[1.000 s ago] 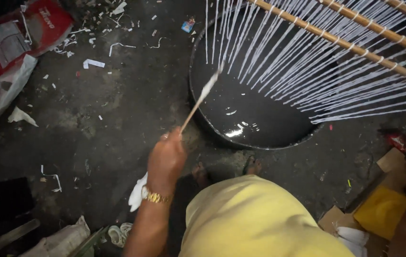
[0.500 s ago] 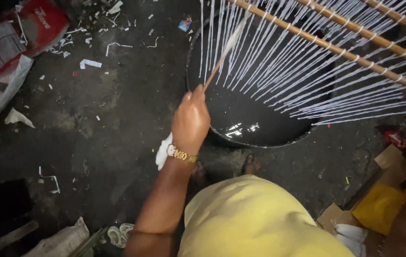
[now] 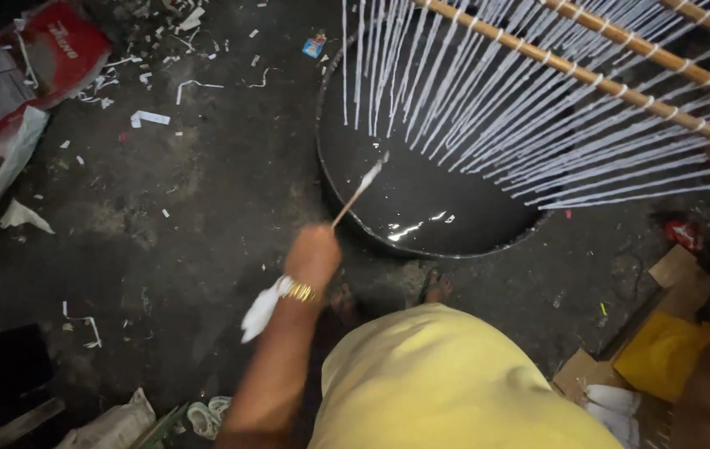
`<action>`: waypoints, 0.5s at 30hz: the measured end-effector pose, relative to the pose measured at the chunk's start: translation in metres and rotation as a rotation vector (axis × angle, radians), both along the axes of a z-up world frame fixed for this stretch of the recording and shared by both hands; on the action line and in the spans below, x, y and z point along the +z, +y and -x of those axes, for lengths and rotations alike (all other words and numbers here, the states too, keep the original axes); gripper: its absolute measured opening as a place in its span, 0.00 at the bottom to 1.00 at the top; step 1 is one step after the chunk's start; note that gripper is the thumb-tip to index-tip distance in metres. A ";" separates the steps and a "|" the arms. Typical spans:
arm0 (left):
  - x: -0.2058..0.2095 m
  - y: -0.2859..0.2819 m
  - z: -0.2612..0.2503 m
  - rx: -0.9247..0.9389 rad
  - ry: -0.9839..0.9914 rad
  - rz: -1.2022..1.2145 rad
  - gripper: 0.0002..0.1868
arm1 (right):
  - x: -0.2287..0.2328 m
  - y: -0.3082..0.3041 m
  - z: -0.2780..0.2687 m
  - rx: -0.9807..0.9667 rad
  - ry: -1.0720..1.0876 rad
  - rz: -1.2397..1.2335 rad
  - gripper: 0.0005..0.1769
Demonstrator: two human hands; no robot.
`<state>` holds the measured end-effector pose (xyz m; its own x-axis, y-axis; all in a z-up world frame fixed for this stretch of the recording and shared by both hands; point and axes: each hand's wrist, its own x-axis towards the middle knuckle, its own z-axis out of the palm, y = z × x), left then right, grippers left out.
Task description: Dipping a rack of candle wicks into a vat of melted wax and hanging them on a drying frame.
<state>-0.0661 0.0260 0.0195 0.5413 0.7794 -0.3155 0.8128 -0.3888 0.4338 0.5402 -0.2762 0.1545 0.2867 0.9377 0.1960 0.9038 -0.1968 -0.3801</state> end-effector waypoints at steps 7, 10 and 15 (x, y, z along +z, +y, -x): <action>0.073 -0.064 0.022 -0.131 -0.401 -0.245 0.22 | 0.001 0.001 -0.008 0.049 0.209 0.040 0.24; 0.127 -0.062 -0.001 -0.134 -0.477 -0.180 0.21 | 0.005 0.004 0.018 -0.408 -0.175 0.095 0.08; 0.106 -0.048 -0.033 -0.100 -0.507 -0.271 0.19 | 0.158 0.043 0.166 -0.107 -0.236 0.122 0.15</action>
